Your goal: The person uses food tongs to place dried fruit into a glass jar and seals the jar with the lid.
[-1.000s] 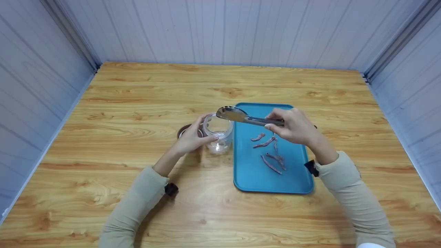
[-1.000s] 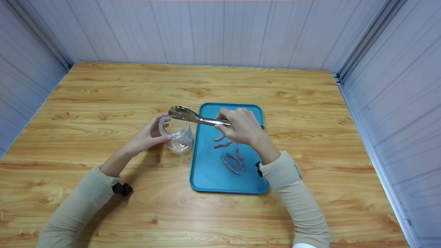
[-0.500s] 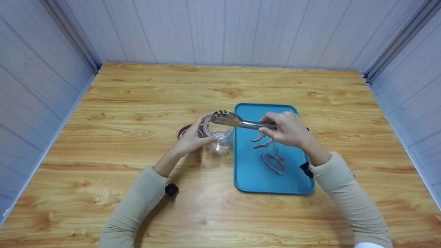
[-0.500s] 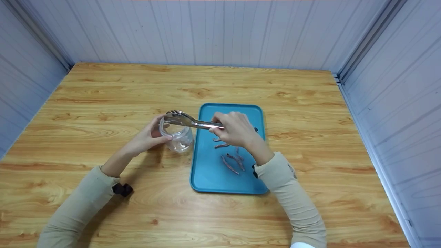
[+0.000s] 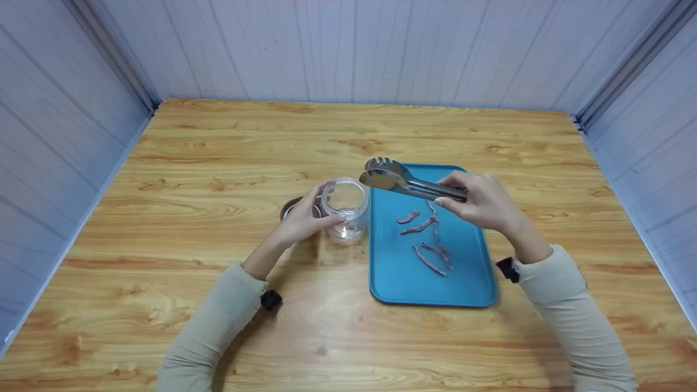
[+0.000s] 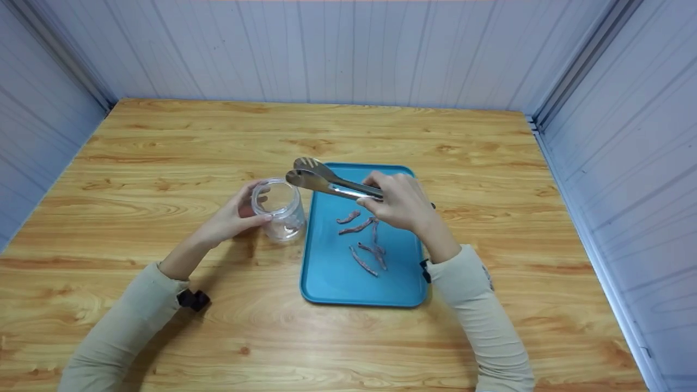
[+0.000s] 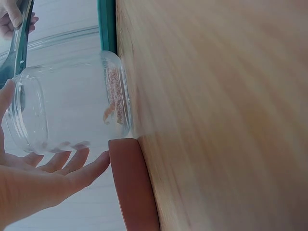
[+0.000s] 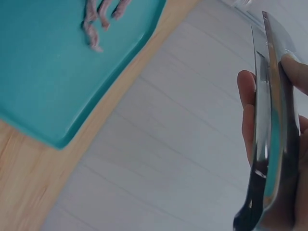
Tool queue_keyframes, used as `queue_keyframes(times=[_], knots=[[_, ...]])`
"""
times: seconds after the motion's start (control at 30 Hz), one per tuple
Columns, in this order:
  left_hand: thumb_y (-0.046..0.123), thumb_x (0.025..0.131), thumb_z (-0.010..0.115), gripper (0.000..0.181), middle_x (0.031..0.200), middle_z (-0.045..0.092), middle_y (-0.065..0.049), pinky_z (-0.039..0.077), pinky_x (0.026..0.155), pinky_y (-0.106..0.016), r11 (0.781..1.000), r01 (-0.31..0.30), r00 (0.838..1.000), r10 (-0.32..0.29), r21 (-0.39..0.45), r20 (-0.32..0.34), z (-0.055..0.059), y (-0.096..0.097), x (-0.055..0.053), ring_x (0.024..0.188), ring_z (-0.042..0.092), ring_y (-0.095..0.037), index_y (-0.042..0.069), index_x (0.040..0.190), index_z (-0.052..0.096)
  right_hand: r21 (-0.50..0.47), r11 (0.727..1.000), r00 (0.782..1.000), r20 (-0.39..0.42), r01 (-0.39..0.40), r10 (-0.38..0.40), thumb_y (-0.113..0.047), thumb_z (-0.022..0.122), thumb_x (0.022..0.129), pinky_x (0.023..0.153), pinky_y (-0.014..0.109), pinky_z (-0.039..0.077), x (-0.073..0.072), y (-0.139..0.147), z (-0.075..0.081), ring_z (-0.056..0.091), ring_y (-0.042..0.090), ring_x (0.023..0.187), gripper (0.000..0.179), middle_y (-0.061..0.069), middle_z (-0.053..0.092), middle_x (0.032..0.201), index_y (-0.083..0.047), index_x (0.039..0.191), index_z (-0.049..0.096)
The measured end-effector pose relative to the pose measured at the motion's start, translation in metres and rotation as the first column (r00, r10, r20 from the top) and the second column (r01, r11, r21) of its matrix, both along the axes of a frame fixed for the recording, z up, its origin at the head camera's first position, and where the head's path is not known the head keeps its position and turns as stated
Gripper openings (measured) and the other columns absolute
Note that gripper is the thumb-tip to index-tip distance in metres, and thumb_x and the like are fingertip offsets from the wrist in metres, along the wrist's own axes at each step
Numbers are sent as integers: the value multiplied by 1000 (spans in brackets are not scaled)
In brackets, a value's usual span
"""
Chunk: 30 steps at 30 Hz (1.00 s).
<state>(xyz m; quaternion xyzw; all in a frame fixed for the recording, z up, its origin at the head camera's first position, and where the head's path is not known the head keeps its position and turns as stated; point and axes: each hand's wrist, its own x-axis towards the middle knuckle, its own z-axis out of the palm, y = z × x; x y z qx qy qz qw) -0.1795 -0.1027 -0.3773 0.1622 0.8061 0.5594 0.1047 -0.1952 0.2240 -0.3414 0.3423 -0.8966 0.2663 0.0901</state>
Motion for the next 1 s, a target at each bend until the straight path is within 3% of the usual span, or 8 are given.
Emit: queue_keyframes(times=[0.4,1.0], knots=[[12,78,68,70,129,38,-19,30,94,-40,1000,-12,1000,12,-4,-17,0,1,1,115,37,-27,2,134,28,34,988,988,39,151,-152,-25,65,81,51,30,39,5,46,-19,50,14,60,31,6,62,79,0,99,61],[11,77,69,72,126,39,-19,33,90,-43,1000,-15,1000,15,16,1,0,1,1,105,43,-30,2,135,27,112,950,947,105,291,-303,-31,64,81,47,29,35,17,88,-53,44,16,55,36,7,59,76,0,98,61]])
